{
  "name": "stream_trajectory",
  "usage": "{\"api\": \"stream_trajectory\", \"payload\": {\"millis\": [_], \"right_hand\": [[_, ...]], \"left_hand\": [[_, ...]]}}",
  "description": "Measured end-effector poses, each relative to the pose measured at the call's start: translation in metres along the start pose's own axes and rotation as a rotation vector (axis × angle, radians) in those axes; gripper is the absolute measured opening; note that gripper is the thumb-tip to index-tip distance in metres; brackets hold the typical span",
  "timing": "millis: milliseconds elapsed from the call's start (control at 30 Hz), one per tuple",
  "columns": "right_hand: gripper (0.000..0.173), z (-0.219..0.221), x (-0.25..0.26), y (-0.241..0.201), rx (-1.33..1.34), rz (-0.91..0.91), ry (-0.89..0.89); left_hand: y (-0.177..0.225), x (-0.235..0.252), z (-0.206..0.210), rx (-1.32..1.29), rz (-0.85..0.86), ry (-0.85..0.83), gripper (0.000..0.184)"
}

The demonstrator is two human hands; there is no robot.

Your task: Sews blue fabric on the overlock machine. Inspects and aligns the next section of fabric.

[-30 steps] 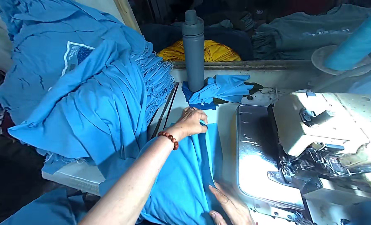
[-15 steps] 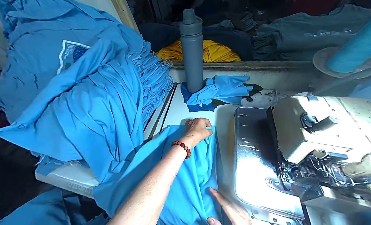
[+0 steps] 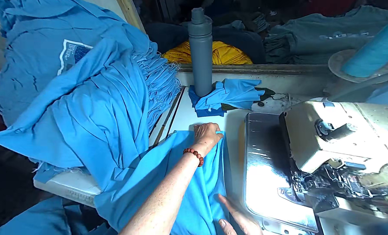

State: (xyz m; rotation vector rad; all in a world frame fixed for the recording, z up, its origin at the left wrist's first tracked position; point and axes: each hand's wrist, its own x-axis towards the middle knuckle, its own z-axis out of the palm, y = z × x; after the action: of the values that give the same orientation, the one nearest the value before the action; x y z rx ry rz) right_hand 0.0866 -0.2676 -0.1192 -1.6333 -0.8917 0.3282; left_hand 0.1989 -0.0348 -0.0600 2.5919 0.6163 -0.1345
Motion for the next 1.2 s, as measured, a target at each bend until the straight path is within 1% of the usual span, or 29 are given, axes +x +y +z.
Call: {"api": "stream_trajectory", "payload": {"millis": [100, 200, 267, 333, 400, 467, 567, 633, 700, 767, 833, 867, 933, 1067, 1200], "right_hand": [[0.038, 0.000, -0.001, 0.001, 0.004, -0.010, 0.006], [0.039, 0.001, -0.001, 0.001, 0.007, -0.017, 0.013], [0.040, 0.001, -0.002, 0.001, 0.015, -0.017, 0.015], [0.042, 0.001, -0.004, 0.000, 0.014, -0.019, 0.016], [0.044, -0.001, -0.005, -0.004, -0.012, -0.028, 0.003], [0.043, -0.003, -0.007, -0.012, -0.068, -0.056, 0.000], [0.039, -0.006, -0.016, -0.023, -0.059, -0.106, 0.050], [0.033, -0.006, -0.021, -0.029, 0.022, -0.120, 0.105], [0.029, -0.003, -0.027, -0.037, 0.152, -0.056, 0.171], [0.033, 0.001, -0.031, -0.044, 0.278, 0.027, 0.214], [0.040, 0.007, -0.033, -0.044, 0.318, 0.033, 0.248], [0.041, 0.009, -0.034, -0.041, 0.304, 0.002, 0.266], [0.037, 0.012, -0.036, -0.035, 0.218, -0.077, 0.292], [0.015, 0.008, -0.037, -0.030, 0.039, -0.199, 0.328], [0.015, 0.003, -0.042, -0.036, -0.022, -0.265, 0.356]], "left_hand": [[0.015, -0.016, -0.009, -0.013, 0.012, 0.023, 0.020], [0.030, -0.022, -0.012, 0.008, -0.067, -0.010, 0.025], [0.036, -0.024, -0.012, 0.053, -0.096, -0.015, 0.023], [0.037, -0.027, -0.010, 0.084, -0.061, -0.009, 0.018], [0.034, -0.030, -0.007, 0.071, -0.015, 0.007, 0.019], [0.026, -0.031, -0.009, -0.064, 0.033, 0.057, 0.019], [0.007, -0.027, -0.013, -0.332, 0.177, 0.219, 0.017], [0.003, -0.038, -0.025, -0.435, 0.362, 0.372, 0.014], [0.007, -0.056, -0.045, -0.476, 0.555, 0.506, 0.011], [0.014, -0.075, -0.070, -0.481, 0.741, 0.571, 0.008], [0.022, -0.096, -0.092, -0.488, 0.879, 0.593, 0.006], [0.026, -0.105, -0.101, -0.501, 0.915, 0.602, 0.007], [0.033, -0.124, -0.115, -0.508, 0.962, 0.623, 0.011], [0.044, -0.164, -0.130, -0.443, 0.914, 0.615, 0.014], [0.039, -0.176, -0.137, -0.443, 0.928, 0.643, 0.014]]}}
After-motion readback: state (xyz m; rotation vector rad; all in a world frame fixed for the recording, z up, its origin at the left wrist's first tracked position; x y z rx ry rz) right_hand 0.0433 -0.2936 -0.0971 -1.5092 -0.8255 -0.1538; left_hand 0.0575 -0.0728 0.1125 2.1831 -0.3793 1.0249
